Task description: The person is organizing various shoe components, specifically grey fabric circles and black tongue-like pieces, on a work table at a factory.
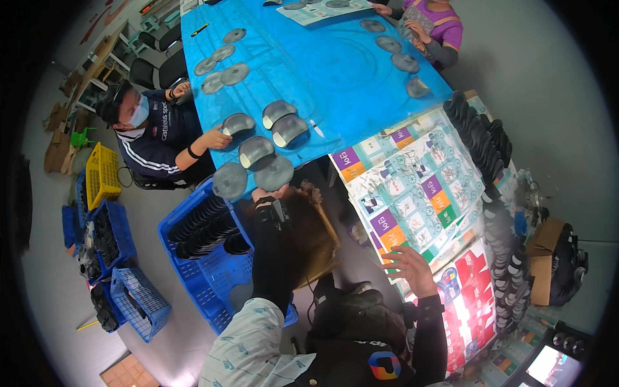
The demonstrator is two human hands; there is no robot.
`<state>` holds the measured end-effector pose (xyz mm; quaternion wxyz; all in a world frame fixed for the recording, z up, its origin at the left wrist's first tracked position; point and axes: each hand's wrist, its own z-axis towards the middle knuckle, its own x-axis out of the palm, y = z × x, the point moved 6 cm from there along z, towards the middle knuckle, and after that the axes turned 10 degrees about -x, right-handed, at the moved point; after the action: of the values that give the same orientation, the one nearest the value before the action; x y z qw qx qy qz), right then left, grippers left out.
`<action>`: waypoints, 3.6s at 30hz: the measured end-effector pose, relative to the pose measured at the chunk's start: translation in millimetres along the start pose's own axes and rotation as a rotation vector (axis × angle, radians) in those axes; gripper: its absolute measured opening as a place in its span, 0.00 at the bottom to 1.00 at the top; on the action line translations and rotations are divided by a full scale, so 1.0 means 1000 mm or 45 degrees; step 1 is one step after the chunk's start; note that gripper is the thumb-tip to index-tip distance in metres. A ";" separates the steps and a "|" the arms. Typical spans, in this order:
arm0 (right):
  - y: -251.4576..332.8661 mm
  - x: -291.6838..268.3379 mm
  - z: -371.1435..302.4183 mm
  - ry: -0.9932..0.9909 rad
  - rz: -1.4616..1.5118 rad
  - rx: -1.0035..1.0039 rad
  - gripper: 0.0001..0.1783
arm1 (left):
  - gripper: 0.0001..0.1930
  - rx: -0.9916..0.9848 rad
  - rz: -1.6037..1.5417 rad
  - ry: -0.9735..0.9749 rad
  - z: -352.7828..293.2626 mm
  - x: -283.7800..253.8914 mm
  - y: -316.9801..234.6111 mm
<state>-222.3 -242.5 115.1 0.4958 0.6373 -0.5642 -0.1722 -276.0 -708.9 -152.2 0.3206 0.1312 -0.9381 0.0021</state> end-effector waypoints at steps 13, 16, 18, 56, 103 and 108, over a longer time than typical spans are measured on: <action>-0.004 -0.010 -0.015 -0.036 -0.007 -0.018 0.28 | 0.18 0.254 0.366 -0.169 0.010 -0.033 -0.035; -0.006 -0.006 -0.015 -0.006 0.004 -0.010 0.28 | 0.16 0.490 0.333 -0.374 0.008 -0.052 -0.059; -0.007 -0.007 -0.016 -0.008 -0.001 -0.010 0.28 | 0.14 0.531 0.246 -0.338 0.009 -0.055 -0.059; -0.087 0.199 0.347 0.291 -1.626 -1.018 0.19 | 0.17 0.627 0.191 -0.119 0.006 -0.057 -0.035; -0.083 0.193 0.364 0.357 -1.146 -0.851 0.21 | 0.32 0.256 -0.245 0.678 -0.101 -0.063 0.054; -0.035 0.185 0.219 0.346 -0.702 -0.739 0.12 | 0.37 0.337 -0.034 0.787 -0.211 -0.033 0.085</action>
<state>-317.7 -507.5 51.0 0.6600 0.6153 -0.2301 -0.3645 -145.5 -600.3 2.1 0.5702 0.1773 -0.7862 0.1594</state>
